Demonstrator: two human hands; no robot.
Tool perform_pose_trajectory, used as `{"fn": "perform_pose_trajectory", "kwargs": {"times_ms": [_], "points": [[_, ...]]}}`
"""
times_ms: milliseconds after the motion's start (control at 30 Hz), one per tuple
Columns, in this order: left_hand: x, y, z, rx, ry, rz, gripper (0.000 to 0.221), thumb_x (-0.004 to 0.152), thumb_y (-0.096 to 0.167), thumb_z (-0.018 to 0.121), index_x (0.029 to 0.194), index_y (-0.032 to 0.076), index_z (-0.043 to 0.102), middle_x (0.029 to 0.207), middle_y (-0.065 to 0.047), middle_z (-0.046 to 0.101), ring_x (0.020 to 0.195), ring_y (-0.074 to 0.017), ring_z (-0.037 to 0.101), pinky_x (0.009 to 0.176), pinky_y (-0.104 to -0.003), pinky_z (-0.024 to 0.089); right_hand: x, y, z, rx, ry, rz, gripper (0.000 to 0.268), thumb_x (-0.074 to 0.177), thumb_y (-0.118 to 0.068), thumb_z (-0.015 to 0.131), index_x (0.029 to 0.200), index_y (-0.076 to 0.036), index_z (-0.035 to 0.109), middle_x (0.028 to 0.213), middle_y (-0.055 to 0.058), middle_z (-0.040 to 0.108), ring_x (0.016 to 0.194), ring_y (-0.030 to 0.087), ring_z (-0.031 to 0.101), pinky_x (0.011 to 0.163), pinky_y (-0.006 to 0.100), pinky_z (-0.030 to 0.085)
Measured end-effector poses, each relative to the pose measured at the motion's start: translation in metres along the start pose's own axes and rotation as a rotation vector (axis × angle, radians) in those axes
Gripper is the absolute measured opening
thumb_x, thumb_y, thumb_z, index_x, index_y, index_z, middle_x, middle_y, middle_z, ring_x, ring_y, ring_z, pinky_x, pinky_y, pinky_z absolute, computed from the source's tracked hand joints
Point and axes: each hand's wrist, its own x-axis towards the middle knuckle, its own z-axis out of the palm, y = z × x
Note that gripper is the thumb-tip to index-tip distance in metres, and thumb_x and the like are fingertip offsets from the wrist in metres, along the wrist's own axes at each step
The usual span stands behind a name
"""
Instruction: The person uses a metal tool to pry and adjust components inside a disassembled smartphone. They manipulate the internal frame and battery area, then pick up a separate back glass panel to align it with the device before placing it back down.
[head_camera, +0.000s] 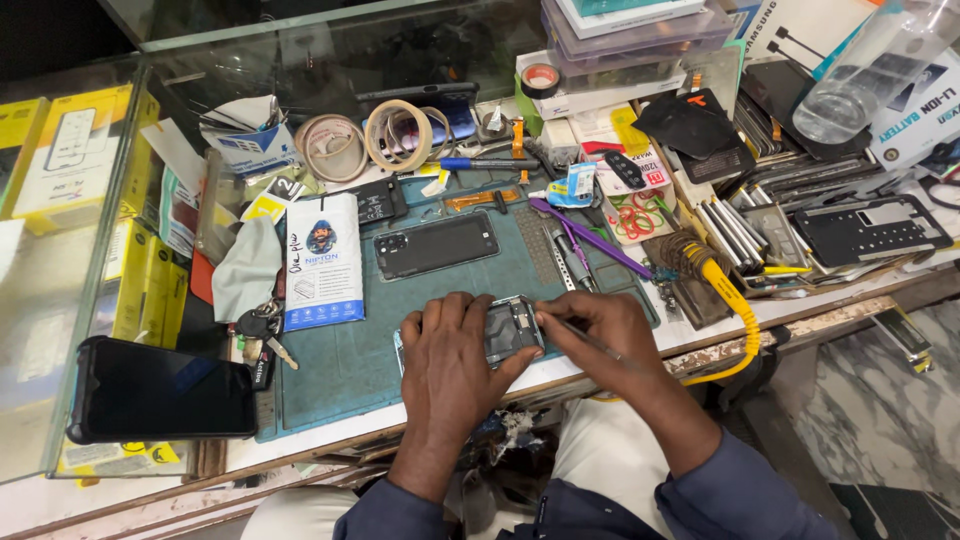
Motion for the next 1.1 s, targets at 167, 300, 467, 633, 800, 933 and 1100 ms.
{"fn": "perform_pose_trajectory", "kwargs": {"times_ms": [167, 300, 467, 633, 800, 933, 1100], "points": [[-0.001, 0.0, 0.001, 0.006, -0.026, -0.021, 0.079, 0.071, 0.061, 0.079, 0.12, -0.001, 0.069, 0.112, -0.012, 0.064, 0.109, -0.0299, 0.055, 0.094, -0.048, 0.036, 0.013, 0.02, 0.006, 0.199, -0.057, 0.085, 0.019, 0.089, -0.013, 0.078, 0.103, -0.001, 0.081, 0.089, 0.004, 0.081, 0.076, 0.002, 0.064, 0.065, 0.023, 0.053], [-0.001, 0.0, 0.001, -0.001, -0.018, -0.019, 0.079, 0.072, 0.061, 0.08, 0.12, -0.001, 0.069, 0.111, -0.012, 0.064, 0.108, -0.0295, 0.055, 0.094, -0.048, 0.036, 0.009, 0.03, 0.008, 0.169, -0.004, 0.048, 0.017, 0.088, -0.011, 0.076, 0.1, 0.0, 0.08, 0.089, 0.004, 0.082, 0.076, 0.003, 0.068, 0.066, 0.023, 0.055], [0.0, -0.001, 0.001, 0.018, -0.034, -0.022, 0.078, 0.072, 0.06, 0.08, 0.121, 0.0, 0.069, 0.111, -0.012, 0.064, 0.109, -0.0294, 0.055, 0.094, -0.048, 0.036, 0.011, 0.027, 0.009, 0.271, -0.034, 0.075, 0.017, 0.089, -0.013, 0.074, 0.1, 0.0, 0.078, 0.086, 0.004, 0.08, 0.076, 0.004, 0.068, 0.065, 0.023, 0.055], [0.001, 0.0, 0.0, 0.013, -0.048, -0.027, 0.077, 0.071, 0.058, 0.081, 0.12, 0.0, 0.069, 0.111, -0.012, 0.063, 0.109, -0.0296, 0.055, 0.095, -0.049, 0.035, 0.011, 0.004, 0.011, 0.069, -0.031, 0.048, 0.02, 0.088, -0.018, 0.076, 0.099, -0.002, 0.08, 0.079, 0.004, 0.079, 0.068, 0.004, 0.063, 0.057, 0.025, 0.052], [0.0, 0.0, -0.001, 0.008, -0.03, -0.021, 0.075, 0.071, 0.056, 0.081, 0.12, 0.001, 0.069, 0.111, -0.012, 0.064, 0.109, -0.0301, 0.055, 0.095, -0.048, 0.036, 0.006, -0.001, 0.008, -0.011, 0.008, 0.013, 0.02, 0.087, -0.018, 0.075, 0.097, -0.001, 0.08, 0.076, 0.004, 0.079, 0.066, 0.004, 0.065, 0.057, 0.025, 0.052], [0.002, 0.001, -0.002, -0.001, -0.031, -0.002, 0.077, 0.072, 0.058, 0.081, 0.12, -0.001, 0.068, 0.111, -0.013, 0.063, 0.108, -0.031, 0.055, 0.095, -0.049, 0.036, 0.017, 0.008, 0.011, 0.118, -0.062, 0.073, 0.019, 0.089, -0.018, 0.076, 0.097, -0.002, 0.081, 0.081, 0.004, 0.079, 0.071, 0.004, 0.065, 0.06, 0.025, 0.053], [-0.001, 0.001, -0.003, -0.001, -0.007, 0.0, 0.077, 0.071, 0.058, 0.08, 0.12, -0.001, 0.069, 0.111, -0.013, 0.064, 0.108, -0.031, 0.055, 0.093, -0.049, 0.036, 0.021, 0.01, 0.002, 0.093, -0.052, 0.047, 0.017, 0.087, -0.017, 0.076, 0.096, -0.003, 0.081, 0.081, 0.003, 0.08, 0.074, 0.005, 0.068, 0.065, 0.024, 0.055]]}}
